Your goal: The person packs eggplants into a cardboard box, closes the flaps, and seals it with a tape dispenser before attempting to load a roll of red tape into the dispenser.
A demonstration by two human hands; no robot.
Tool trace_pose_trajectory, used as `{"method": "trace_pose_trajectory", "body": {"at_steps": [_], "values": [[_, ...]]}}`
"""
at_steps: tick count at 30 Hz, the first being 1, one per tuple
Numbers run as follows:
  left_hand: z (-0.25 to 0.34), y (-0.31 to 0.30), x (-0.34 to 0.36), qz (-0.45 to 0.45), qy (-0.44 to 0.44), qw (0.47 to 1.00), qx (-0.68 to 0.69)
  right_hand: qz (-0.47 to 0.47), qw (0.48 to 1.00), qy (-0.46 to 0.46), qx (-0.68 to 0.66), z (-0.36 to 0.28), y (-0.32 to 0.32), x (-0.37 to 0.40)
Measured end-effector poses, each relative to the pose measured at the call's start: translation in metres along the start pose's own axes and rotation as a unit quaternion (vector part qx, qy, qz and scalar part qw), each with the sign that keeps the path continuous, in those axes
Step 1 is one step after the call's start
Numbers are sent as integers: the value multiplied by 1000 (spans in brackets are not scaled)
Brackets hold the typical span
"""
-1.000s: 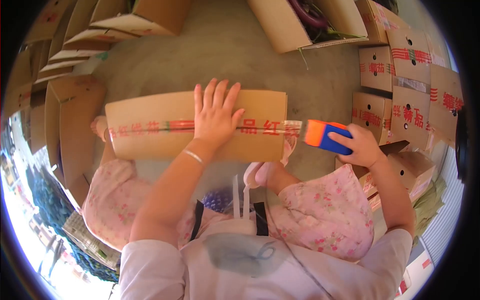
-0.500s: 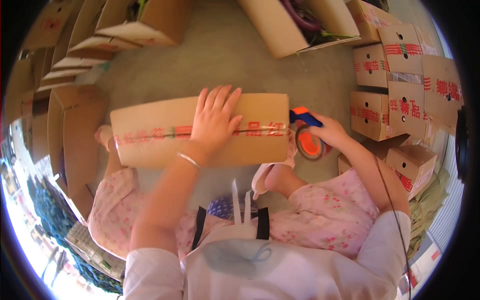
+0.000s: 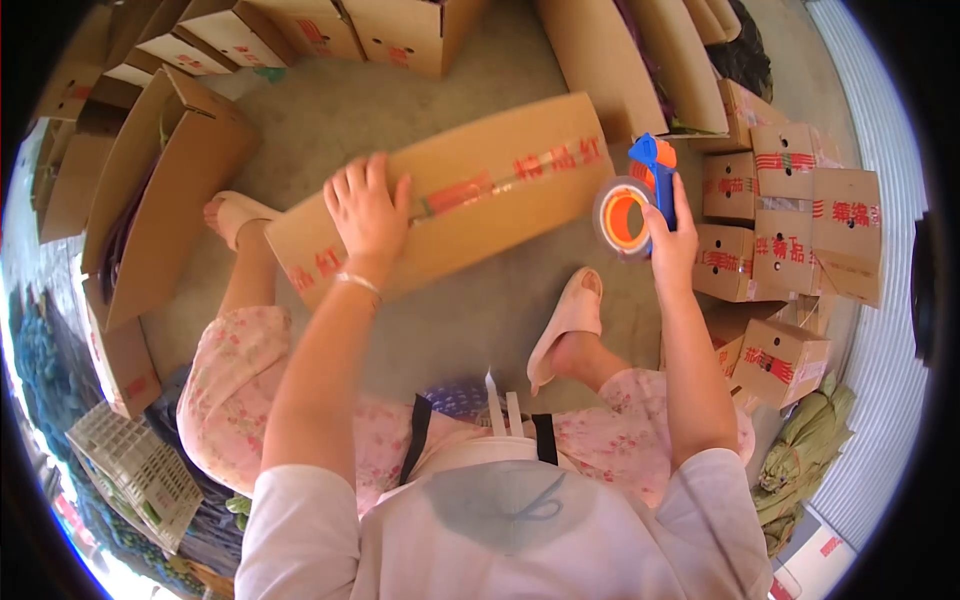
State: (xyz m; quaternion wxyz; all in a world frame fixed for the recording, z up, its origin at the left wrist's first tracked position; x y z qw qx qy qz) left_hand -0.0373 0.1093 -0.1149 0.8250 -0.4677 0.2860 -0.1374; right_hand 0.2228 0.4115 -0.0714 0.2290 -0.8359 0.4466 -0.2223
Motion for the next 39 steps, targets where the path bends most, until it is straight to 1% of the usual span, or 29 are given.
{"method": "trace_pose_trajectory", "body": {"at_steps": [1,2,4,5,7,8,10,11,12,13,14,16,17,18,20,21,22,23,24,26,27,29,31,32,33,34,36,38,39], "values": [[13,-11,14,-12,2,1000,12,7,994,-47,96,-26,-12,12],[24,-22,27,-22,5,999,25,11,994,-57,98,-40,-22,24],[51,-33,56,-132,37,988,76,-6,975,-189,121,-74,-38,67],[59,-42,67,-132,36,987,79,-29,980,-176,85,-76,-39,87],[83,-25,96,-303,84,941,122,-57,984,-163,41,-69,-34,120],[88,-26,103,-301,83,942,120,-54,987,-145,43,-59,-33,134],[103,-19,116,-325,109,932,115,-54,964,-200,165,-56,-30,159],[107,-18,108,-329,111,931,111,-54,966,-196,161,-54,-28,166],[103,-4,98,-414,-36,862,290,-36,950,-233,202,-61,-26,176],[110,6,97,-471,-184,737,449,-18,931,-270,245,-67,-24,185],[123,5,85,-474,-184,736,447,-18,932,-266,245,-65,-23,189],[161,8,81,-505,-346,488,622,3,906,-296,303,-68,-18,192],[171,7,74,-507,-345,488,621,9,900,-313,302,-74,-14,189],[181,8,71,-544,-327,499,590,10,901,-311,303,-77,-12,186],[183,30,65,-580,-309,509,556,-8,902,-280,328,-79,-5,175],[175,48,44,-530,-216,604,555,-37,913,-241,327,-77,-2,165],[167,60,24,-472,-120,686,542,-43,914,-237,326,-81,-4,159],[156,68,-3,-399,-79,768,494,-73,913,-193,352,-76,-4,152],[146,77,-34,-324,-33,837,441,-100,909,-147,377,-68,-3,145],[133,96,-107,-289,54,929,225,-91,900,-138,404,-45,-19,145],[126,124,-127,-290,51,929,224,-82,892,-134,424,-34,-24,140],[133,185,-129,-305,187,930,87,-90,893,-121,424,-20,-24,126],[122,251,-85,-513,62,855,44,-94,894,-106,424,-5,-24,117],[122,273,-49,-575,-16,803,157,-106,895,-107,419,2,-22,114],[122,291,-16,-623,-96,730,263,-120,897,-108,412,9,-18,111],[117,299,-12,-630,-97,725,260,-124,898,-100,410,14,-16,110],[98,306,18,-752,-93,630,167,-95,906,-135,390,7,-16,107],[86,298,-33,-646,11,760,63,-93,902,-142,397,-8,-8,90],[83,280,-69,-573,-29,815,76,-99,899,-139,404,-20,-4,83]]}}
Point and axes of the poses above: each hand's wrist, its own x-axis away from the middle knuckle, its own y-axis out of the palm, z = x × y, the point moved 9 cm from there along -x, towards the middle knuckle, and after that the axes turned 11 degrees about x, right-handed, at the moved point
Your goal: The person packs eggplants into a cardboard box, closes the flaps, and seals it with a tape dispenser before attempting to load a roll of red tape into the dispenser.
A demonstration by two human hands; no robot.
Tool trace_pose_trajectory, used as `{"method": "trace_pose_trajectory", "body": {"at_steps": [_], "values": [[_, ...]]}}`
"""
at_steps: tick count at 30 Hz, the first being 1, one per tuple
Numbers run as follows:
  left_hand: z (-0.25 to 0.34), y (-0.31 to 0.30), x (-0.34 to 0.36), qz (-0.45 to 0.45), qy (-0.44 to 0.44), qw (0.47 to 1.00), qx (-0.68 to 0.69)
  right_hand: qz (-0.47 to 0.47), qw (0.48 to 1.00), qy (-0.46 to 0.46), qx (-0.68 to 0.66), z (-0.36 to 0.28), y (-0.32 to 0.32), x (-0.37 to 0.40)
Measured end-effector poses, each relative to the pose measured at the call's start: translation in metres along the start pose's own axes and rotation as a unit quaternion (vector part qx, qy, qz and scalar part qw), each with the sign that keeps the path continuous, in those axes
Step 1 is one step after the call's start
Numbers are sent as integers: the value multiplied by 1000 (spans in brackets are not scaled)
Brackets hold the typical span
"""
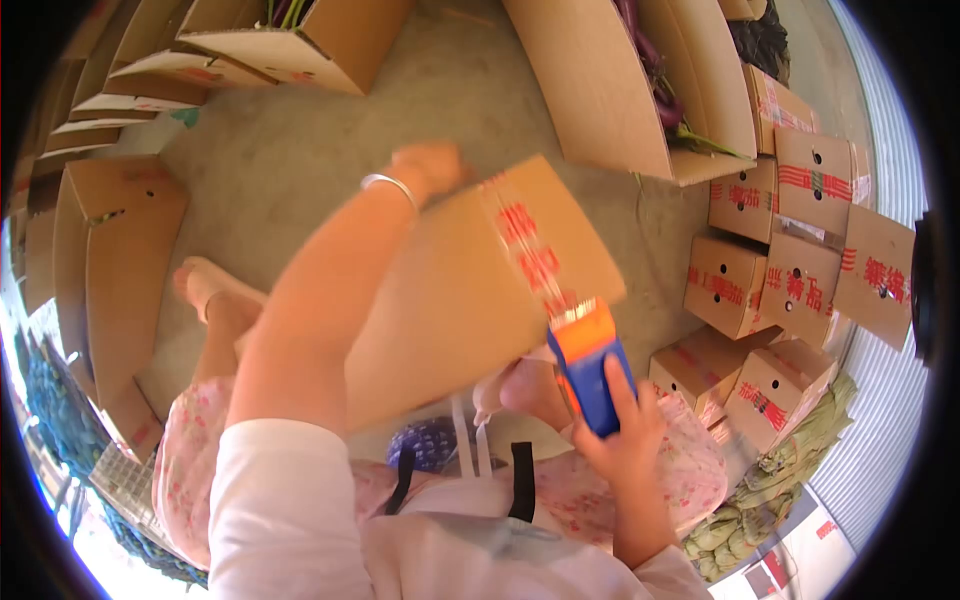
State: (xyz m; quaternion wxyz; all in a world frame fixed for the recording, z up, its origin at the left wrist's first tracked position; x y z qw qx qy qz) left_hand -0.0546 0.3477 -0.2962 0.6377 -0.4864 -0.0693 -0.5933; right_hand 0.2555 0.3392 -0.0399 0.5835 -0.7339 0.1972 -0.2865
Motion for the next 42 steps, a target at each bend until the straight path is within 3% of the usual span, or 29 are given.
{"method": "trace_pose_trajectory", "body": {"at_steps": [1,3,5,7,9,10,11,12,14,15,17,21,23,28,34,37,39,42], "values": [[2,-40,15,91,-18,995,28,3,1000,0,-1,-10,-7,-16],[11,-102,67,278,68,951,119,14,1000,-7,-5,-34,-17,-69],[40,-109,133,301,100,947,44,15,1000,-17,-11,-58,-15,-121],[70,-53,169,231,92,944,-218,25,999,-27,-15,-83,-8,-172],[74,-1,194,258,62,947,-183,-53,998,-31,-3,-108,4,-213],[63,14,184,196,9,962,-189,-70,997,-24,-5,-112,6,-224],[59,14,183,199,8,961,-190,-88,996,-14,-6,-112,12,-227],[59,11,182,224,12,958,-178,-87,996,-10,-5,-107,16,-216],[59,-2,181,260,24,952,-158,30,999,-36,-14,-91,0,-179],[59,-14,180,262,28,952,-157,36,999,-18,-18,-79,-5,-152],[53,-41,176,211,19,968,-131,43,998,3,-39,-54,-5,-99],[8,-138,145,176,48,982,57,83,992,8,-99,-3,46,-19],[-9,-156,129,172,56,982,62,76,992,8,-98,18,86,5],[-11,-158,136,180,31,979,86,48,996,26,-70,2,142,-17],[-10,-151,128,141,41,984,102,6,992,67,-103,15,117,12],[6,-129,147,146,43,985,79,14,994,63,-87,26,109,29],[23,-113,166,207,47,977,20,7,995,75,-63,36,114,35],[22,-112,166,200,40,978,41,-24,994,95,-43,27,114,14]]}}
Point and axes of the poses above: each hand's wrist, its own x-axis away from the middle knuckle, its own y-axis out of the palm, z = x × y, the point moved 9 cm from there along -x, towards the middle knuckle, and after that the axes turned 11 degrees about x, right-handed, at the moved point
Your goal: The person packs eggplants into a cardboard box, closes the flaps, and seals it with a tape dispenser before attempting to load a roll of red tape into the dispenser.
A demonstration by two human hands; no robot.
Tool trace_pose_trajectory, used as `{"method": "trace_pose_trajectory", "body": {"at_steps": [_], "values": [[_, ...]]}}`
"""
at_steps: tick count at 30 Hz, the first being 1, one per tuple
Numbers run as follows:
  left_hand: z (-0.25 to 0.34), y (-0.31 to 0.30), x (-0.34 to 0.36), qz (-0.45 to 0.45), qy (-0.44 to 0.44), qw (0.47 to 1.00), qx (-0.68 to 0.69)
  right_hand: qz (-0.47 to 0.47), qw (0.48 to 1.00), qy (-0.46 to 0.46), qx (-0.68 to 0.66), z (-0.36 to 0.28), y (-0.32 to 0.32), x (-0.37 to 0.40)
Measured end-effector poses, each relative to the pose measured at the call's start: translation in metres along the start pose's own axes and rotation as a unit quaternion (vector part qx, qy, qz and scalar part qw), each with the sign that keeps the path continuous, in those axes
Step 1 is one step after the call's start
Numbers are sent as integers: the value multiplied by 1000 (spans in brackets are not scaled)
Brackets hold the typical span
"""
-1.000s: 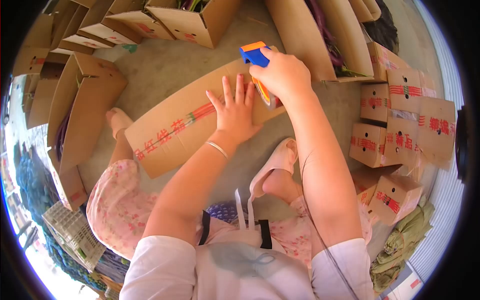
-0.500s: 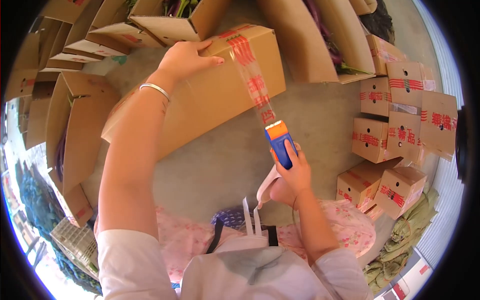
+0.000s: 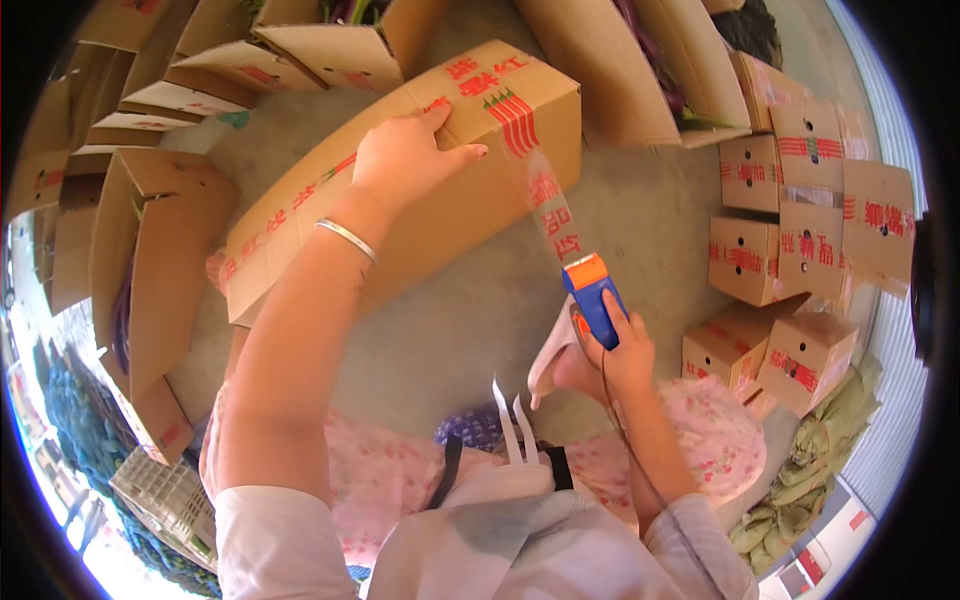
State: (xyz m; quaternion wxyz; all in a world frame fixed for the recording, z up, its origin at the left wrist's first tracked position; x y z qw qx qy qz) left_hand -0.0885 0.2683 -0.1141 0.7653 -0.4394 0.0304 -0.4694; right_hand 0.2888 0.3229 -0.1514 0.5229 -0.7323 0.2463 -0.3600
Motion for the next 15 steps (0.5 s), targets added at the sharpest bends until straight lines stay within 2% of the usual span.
{"method": "trace_pose_trajectory", "body": {"at_steps": [2,4,5,6,7,9,10,11,12,15], "values": [[-6,-17,-12,10,-8,1000,13,1,1000,-11,-16,-9,8,-13],[-23,-16,-27,-31,-41,996,68,-3,999,-20,-31,-16,15,-22],[-24,-13,-26,-22,-41,997,66,1,999,-26,-24,-21,18,-26],[-18,-6,-20,13,-32,999,-3,4,999,-29,-17,-26,20,-29],[-10,5,-11,46,-23,996,-72,7,999,-33,-19,-28,21,-28],[6,42,23,44,-6,993,-110,1,999,-34,-3,-30,24,-24],[16,63,40,62,31,992,-109,-1,999,-35,-3,-35,19,-22],[24,82,57,80,69,989,-106,-58,998,-7,1,-36,20,-19],[27,96,71,85,70,989,-102,-111,994,21,8,-34,22,-18],[34,121,90,49,94,989,-99,-44,999,-15,18,-39,22,-18]]}}
Point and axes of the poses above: each hand's wrist, its own x-axis away from the middle knuckle, its own y-axis out of the palm, z = x × y, the point moved 9 cm from there along -x, towards the middle knuckle, and after that the axes turned 11 degrees about x, right-handed, at the moved point
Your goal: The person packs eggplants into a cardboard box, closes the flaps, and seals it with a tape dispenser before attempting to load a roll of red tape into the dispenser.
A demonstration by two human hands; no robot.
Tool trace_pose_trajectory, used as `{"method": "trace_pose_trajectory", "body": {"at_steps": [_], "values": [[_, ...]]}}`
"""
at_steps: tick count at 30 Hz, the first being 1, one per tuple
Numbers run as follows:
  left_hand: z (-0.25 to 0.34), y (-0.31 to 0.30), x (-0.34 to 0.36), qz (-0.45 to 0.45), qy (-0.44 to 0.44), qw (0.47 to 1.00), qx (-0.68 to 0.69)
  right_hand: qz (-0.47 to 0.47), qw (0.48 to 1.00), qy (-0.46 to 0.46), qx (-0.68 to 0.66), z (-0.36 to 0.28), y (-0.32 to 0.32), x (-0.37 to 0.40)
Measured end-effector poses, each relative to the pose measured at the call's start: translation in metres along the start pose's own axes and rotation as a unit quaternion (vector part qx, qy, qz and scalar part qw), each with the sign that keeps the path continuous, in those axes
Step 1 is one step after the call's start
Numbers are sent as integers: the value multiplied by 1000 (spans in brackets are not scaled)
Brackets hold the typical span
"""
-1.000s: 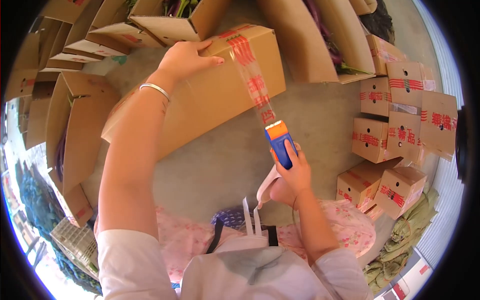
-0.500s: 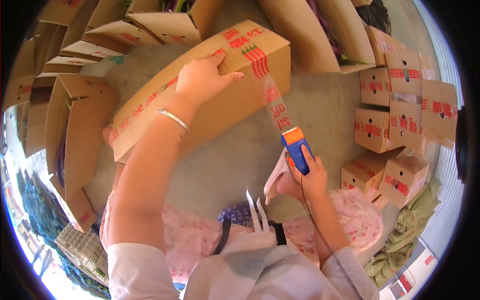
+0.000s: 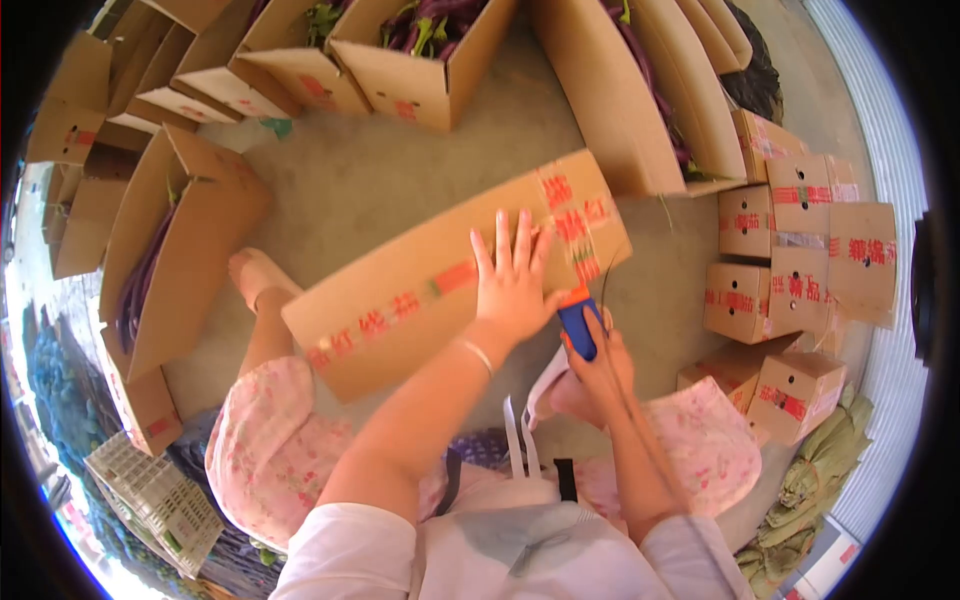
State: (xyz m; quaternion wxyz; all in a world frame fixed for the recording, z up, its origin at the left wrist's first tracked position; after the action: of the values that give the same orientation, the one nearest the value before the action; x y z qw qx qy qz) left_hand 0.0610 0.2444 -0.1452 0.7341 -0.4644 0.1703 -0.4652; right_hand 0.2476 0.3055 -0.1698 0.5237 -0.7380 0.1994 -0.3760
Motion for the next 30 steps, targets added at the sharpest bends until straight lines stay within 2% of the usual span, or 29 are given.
{"method": "trace_pose_trajectory", "body": {"at_steps": [2,4,6,8,10,12,14,17,18,19,21,26,28,30], "values": [[-10,-16,-5,42,56,997,39,54,997,-53,-5,-2,7,-3],[-35,-43,4,120,68,987,80,54,997,-52,7,-5,9,-9],[-58,-71,37,98,31,986,132,-1,1000,-11,3,-9,12,-16],[-56,-84,60,87,5,980,178,-8,1000,-18,17,-12,10,-18],[-43,-35,86,-164,-36,980,108,-36,999,-12,26,-15,8,-31],[-47,35,118,-282,-8,958,47,-61,997,-5,36,-8,16,-21],[-43,69,171,-463,-82,881,43,-56,996,-25,60,-5,20,-35],[-65,173,262,-575,-104,808,72,-57,996,-37,52,-5,23,-30],[-62,178,283,-582,-108,802,79,-65,996,-41,47,-5,25,-31],[-62,181,297,-565,-176,794,141,-78,995,-41,51,-2,30,-35],[-51,192,326,-562,-249,760,209,-64,995,-69,33,5,32,-35],[-33,226,370,-642,-358,612,292,-111,990,-78,35,7,26,-40],[-12,244,392,-654,-354,585,323,-120,989,-73,51,23,36,-33],[-3,262,400,-635,-357,576,371,-88,988,-125,8,27,42,-34]]}}
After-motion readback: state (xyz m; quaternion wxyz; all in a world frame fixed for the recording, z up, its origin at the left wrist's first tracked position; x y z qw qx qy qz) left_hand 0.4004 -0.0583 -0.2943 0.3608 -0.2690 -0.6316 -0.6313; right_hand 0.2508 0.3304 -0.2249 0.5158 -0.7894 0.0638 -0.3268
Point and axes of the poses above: each hand's wrist, its own x-axis away from the middle knuckle, its own y-axis out of the palm, z = x × y, the point moved 9 cm from there along -x, towards the middle knuckle, and after that the axes turned 11 degrees about x, right-handed, at the moved point
